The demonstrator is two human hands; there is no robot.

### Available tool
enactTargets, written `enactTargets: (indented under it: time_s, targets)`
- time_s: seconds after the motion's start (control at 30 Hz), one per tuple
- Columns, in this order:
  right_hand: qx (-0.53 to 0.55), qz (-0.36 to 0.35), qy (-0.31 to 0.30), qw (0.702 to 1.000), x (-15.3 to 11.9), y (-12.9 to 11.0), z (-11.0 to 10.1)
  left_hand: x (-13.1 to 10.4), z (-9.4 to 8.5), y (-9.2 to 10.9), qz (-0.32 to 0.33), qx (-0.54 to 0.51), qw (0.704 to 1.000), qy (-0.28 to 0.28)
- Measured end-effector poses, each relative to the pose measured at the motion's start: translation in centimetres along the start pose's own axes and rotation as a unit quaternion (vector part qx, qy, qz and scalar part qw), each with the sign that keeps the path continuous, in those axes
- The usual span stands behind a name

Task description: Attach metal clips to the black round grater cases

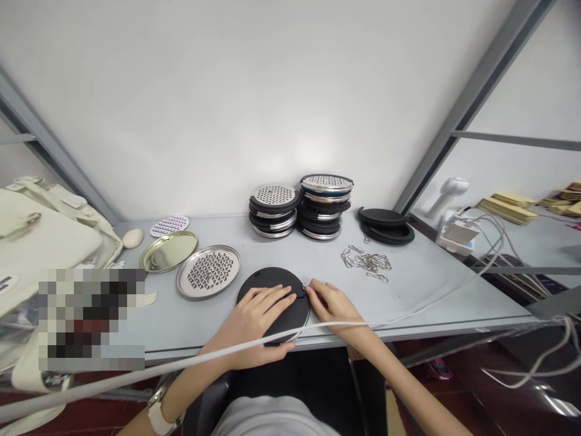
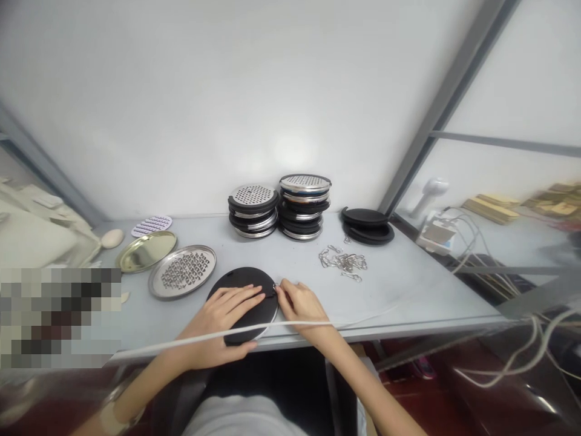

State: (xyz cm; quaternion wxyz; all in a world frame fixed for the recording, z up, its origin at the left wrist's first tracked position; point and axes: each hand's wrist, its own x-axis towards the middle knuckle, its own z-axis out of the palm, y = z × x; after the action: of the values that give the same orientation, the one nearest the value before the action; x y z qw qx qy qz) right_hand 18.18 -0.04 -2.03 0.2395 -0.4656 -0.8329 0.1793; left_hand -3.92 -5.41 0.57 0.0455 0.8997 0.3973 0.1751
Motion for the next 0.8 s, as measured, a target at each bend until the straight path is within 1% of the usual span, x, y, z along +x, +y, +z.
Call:
enactTargets:
  time_s: [0.27,0.5,0.8]
  targets:
    - [0.003,-0.020,-0.002,1.000,-0.01,0.03,-0.13,-0.05,0.13,-0.08,0.003,0.003,1.000,0.004]
    - [0.006,-0.010,-0.003,1.000,-0.04,-0.10,-0.23,0.00,0.10,0.00,0.003,0.006,1.000,0.008]
    - [-0.010,-0.027,-0.003,1.000,0.07,-0.07,-0.24,-0.01,0.11,-0.10,-0.001,0.014,1.000,-0.005]
